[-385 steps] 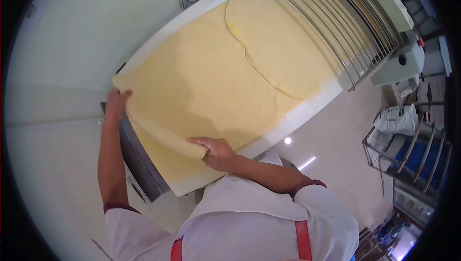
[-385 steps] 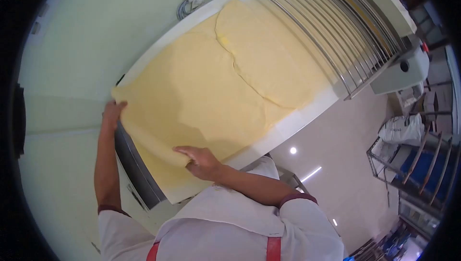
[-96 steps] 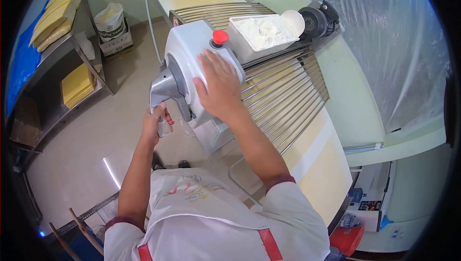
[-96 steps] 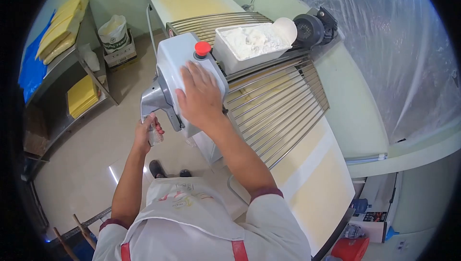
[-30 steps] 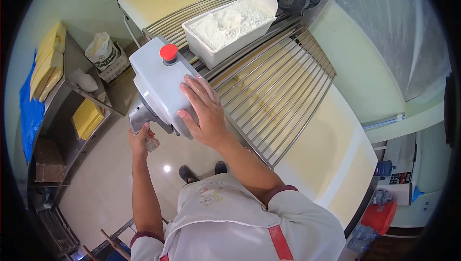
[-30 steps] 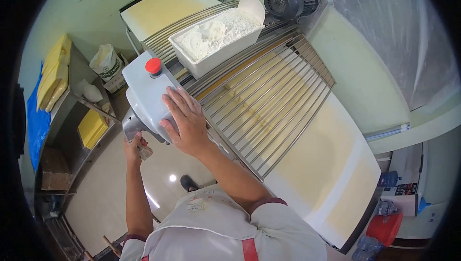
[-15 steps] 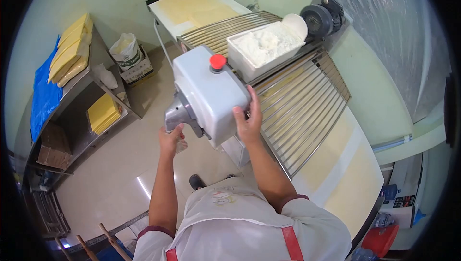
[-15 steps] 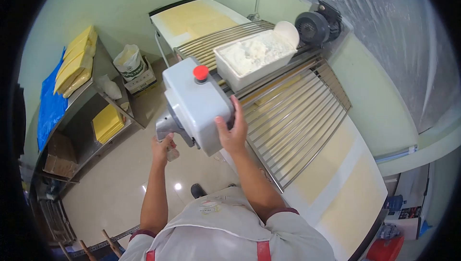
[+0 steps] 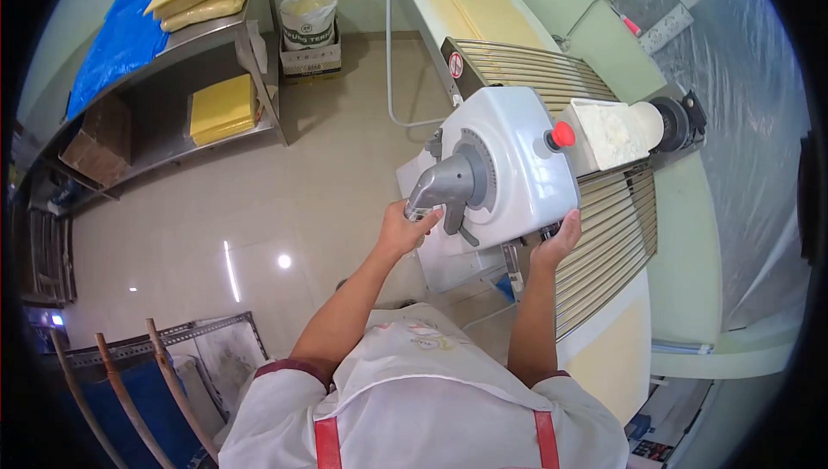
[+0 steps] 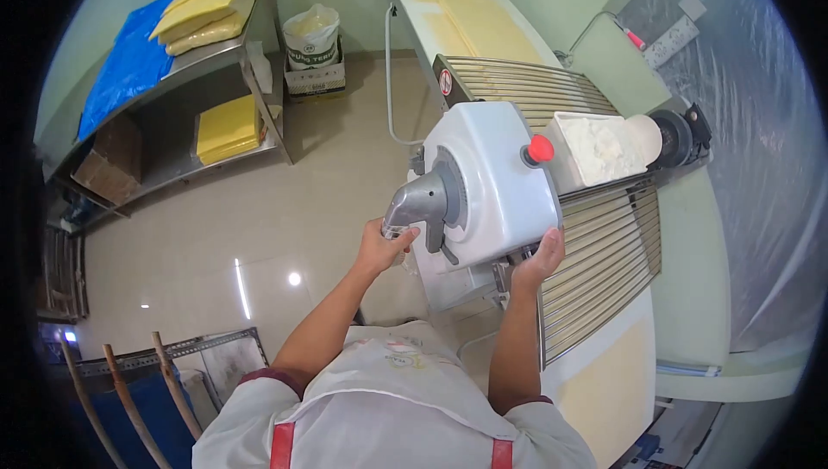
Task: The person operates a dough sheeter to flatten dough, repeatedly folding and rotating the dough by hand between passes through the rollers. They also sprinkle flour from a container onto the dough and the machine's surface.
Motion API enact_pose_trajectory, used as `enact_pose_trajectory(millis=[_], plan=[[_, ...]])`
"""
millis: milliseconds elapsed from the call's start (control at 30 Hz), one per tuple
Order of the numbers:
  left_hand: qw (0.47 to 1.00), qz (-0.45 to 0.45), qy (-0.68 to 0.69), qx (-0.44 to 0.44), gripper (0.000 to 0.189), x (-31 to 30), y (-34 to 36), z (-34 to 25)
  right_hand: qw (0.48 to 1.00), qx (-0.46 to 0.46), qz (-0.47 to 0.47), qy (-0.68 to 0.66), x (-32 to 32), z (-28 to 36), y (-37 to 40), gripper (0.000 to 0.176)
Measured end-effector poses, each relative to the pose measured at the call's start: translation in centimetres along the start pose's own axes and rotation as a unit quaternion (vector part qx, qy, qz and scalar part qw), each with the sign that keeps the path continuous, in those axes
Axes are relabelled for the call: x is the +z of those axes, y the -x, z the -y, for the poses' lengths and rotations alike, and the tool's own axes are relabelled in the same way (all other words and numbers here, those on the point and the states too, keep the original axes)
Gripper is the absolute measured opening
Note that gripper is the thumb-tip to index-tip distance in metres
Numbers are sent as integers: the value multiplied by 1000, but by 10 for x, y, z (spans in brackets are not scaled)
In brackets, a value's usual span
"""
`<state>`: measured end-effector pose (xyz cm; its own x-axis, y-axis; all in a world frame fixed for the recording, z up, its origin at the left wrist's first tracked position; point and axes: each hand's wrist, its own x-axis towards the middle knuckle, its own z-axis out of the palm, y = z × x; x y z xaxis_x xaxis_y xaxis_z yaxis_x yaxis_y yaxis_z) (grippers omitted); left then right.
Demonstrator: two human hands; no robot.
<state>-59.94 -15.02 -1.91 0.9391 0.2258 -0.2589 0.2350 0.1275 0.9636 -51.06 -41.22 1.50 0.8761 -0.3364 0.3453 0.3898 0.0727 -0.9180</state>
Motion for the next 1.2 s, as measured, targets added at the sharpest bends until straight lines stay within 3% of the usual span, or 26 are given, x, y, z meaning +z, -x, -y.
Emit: enact_pose_trajectory(millis=[33,133,200,267,367,467,567,600,700,767,867,1200], plan=[[1000,-5,-15,7,27,-1,-2,5,1000,21,-12,15,0,3,1,56],[996,-13,-54,66,28,-5,-14,11,997,39,-62,26,12,14,6,55],[987,-3,-68,145,29,-13,-20,10,999,41,-29,18,6,12,4,56],[990,8,-55,127,29,-13,-20,10,999,30,-16,33,3,10,3,57],[993,17,-47,107,30,-16,-22,10,985,-41,59,154,3,17,1,51],[993,17,-33,108,30,-12,-20,14,924,-286,28,254,41,53,3,39],[995,15,-9,94,29,-10,-20,15,850,-382,162,324,45,73,-7,36],[996,17,-1,84,29,-9,-20,15,820,-362,195,398,53,90,-4,35],[987,-15,-51,153,29,-9,-21,16,803,-333,213,445,62,103,-8,38],[984,-36,-18,172,26,-5,-29,17,810,-339,228,422,63,101,-12,39],[994,-33,-24,97,26,0,-24,-2,836,-312,233,386,66,105,-11,39],[988,-76,-46,125,35,9,-21,2,856,-287,279,326,63,108,-19,38]])
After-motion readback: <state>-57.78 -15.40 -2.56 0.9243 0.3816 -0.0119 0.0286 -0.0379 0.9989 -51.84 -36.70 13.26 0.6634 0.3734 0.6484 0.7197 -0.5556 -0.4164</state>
